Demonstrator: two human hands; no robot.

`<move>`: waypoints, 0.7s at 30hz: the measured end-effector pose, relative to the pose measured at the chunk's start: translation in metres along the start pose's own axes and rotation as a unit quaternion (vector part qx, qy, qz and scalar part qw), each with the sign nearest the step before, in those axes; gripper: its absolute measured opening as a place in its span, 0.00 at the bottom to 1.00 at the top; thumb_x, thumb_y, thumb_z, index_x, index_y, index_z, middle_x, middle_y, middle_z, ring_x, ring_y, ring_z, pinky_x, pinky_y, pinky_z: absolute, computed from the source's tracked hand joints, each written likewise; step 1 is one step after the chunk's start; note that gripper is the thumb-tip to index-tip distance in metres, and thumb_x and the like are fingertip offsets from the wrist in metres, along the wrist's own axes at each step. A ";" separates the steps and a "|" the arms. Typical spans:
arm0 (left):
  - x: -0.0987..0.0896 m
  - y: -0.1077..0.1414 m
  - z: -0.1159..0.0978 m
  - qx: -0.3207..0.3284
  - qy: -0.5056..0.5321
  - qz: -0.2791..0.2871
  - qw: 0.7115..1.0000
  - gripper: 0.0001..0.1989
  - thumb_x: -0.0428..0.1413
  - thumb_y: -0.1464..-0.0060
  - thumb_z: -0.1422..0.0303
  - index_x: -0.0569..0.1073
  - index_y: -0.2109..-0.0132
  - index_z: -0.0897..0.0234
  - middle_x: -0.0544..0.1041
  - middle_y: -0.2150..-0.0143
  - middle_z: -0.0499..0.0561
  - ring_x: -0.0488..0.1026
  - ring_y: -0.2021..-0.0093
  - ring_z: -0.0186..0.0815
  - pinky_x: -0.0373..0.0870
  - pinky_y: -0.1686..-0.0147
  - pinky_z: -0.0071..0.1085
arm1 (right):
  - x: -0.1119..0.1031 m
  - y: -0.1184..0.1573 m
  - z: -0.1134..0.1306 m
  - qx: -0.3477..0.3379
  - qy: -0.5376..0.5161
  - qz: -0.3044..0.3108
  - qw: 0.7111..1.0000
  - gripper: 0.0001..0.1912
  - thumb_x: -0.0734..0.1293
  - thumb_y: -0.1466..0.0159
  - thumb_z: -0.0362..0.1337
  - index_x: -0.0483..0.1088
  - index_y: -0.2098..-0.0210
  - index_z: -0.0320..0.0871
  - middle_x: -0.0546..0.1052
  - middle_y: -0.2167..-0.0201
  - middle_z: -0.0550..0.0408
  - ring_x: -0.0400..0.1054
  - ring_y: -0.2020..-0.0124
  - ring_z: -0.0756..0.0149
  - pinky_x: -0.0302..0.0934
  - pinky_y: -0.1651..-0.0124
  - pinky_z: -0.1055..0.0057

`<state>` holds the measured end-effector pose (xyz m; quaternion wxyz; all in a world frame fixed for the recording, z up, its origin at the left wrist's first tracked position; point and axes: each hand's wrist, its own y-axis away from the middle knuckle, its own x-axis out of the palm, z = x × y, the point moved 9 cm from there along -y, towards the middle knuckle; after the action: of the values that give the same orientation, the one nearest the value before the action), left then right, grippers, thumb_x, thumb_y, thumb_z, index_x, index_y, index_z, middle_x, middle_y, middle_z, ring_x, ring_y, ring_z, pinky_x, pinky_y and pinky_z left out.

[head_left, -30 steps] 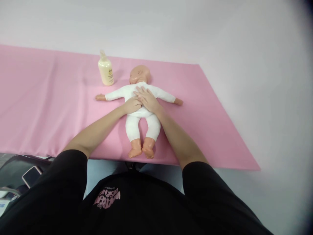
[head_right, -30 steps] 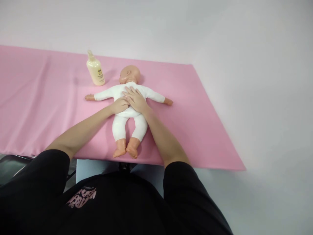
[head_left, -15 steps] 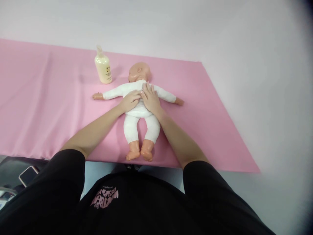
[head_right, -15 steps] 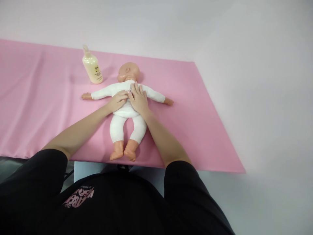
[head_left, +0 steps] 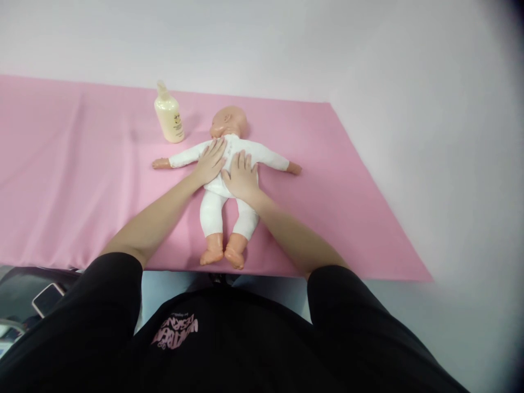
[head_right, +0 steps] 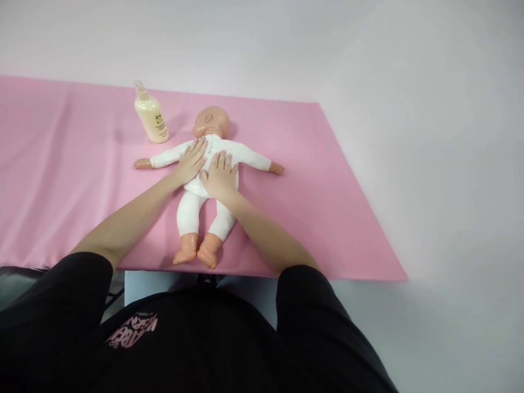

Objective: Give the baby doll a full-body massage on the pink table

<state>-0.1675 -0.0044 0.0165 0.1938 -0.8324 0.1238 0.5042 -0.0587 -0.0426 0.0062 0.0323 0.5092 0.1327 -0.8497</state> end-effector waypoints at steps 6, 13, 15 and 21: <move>0.000 -0.001 0.004 -0.003 -0.006 -0.014 1.000 0.35 0.35 0.26 0.55 0.47 0.20 0.64 0.42 0.17 0.56 0.35 0.17 0.45 0.36 0.21 0.46 | 0.000 0.011 0.024 -0.041 0.025 0.058 0.997 0.42 0.57 0.27 0.49 0.47 0.23 0.28 0.44 0.20 0.30 0.36 0.18 0.33 0.28 0.24 0.22; 0.001 -0.003 0.010 0.020 0.003 -0.022 1.000 0.34 0.31 0.25 0.57 0.49 0.20 0.70 0.42 0.17 0.56 0.36 0.17 0.42 0.35 0.21 0.42 | -0.006 0.044 0.065 -0.073 0.020 0.131 0.988 0.51 0.68 0.32 0.55 0.49 0.23 0.27 0.47 0.21 0.31 0.34 0.19 0.35 0.33 0.17 0.41; 0.003 -0.005 0.014 0.025 0.005 -0.018 1.000 0.34 0.32 0.25 0.56 0.49 0.20 0.68 0.43 0.17 0.56 0.36 0.17 0.43 0.35 0.21 0.42 | -0.015 0.048 0.072 -0.066 0.016 0.168 0.983 0.48 0.68 0.32 0.51 0.53 0.25 0.24 0.50 0.22 0.29 0.39 0.19 0.35 0.38 0.17 0.44; 0.011 -0.007 0.010 0.069 -0.007 -0.021 0.997 0.34 0.39 0.26 0.51 0.58 0.22 0.60 0.49 0.18 0.56 0.39 0.18 0.51 0.40 0.22 0.54 | -0.075 0.026 0.077 -0.173 -0.182 0.061 0.966 0.24 0.55 0.24 0.44 0.76 0.40 0.46 0.80 0.40 0.50 0.75 0.38 0.55 0.66 0.29 0.52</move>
<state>-0.1681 0.0063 0.0041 0.2619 -0.8161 0.1394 0.4960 -0.0838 -0.0940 0.1005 0.1953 0.3394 0.2382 -0.8888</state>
